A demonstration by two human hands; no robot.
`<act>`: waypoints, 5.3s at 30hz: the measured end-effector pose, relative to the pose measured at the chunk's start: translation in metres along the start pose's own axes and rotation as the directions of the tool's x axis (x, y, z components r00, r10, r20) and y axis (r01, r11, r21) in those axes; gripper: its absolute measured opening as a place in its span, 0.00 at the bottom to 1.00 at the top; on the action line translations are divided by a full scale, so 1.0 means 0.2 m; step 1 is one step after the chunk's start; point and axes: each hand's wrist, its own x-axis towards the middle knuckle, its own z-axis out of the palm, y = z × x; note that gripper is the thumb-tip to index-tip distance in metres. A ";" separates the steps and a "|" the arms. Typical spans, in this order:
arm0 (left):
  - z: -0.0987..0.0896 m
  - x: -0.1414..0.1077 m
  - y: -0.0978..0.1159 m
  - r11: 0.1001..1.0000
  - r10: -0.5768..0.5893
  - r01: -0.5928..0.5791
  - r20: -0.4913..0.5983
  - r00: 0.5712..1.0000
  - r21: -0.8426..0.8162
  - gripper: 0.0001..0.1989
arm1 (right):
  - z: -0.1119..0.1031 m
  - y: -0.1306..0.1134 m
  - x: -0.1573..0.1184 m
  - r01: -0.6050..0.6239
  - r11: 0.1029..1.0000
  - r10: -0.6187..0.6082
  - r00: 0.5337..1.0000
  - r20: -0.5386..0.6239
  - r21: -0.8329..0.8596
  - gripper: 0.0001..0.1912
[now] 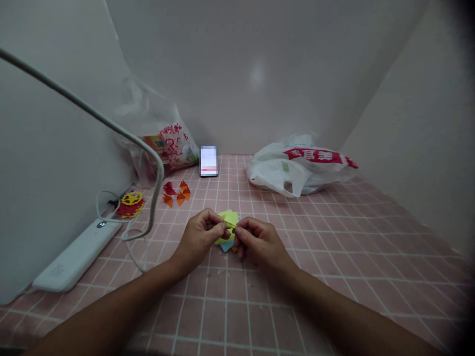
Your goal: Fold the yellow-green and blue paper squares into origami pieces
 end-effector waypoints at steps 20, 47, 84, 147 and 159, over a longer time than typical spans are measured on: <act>0.00 0.01 -0.01 0.998 -0.004 0.001 0.047 0.999 0.070 0.07 | -0.01 -0.02 0.00 -0.059 0.996 0.055 0.997 0.057 0.072 0.15; -0.01 0.01 -0.04 0.980 0.041 -0.050 0.046 0.998 0.194 0.05 | -0.03 -0.03 0.02 -0.187 0.980 0.181 0.979 0.097 0.062 0.10; 0.02 -0.02 -0.04 0.991 0.094 -0.085 0.088 0.992 -0.106 0.21 | -0.01 0.01 0.01 -0.101 0.982 0.092 0.994 0.065 0.158 0.13; 0.02 -0.01 0.00 0.986 -0.152 0.156 0.066 0.986 -0.058 0.15 | -0.03 0.01 0.02 -0.044 0.994 0.056 0.990 0.128 -0.098 0.14; 0.01 -0.01 0.01 0.993 -0.115 0.116 0.096 0.989 -0.005 0.14 | -0.02 0.00 0.00 0.002 0.989 0.015 0.993 0.113 -0.150 0.14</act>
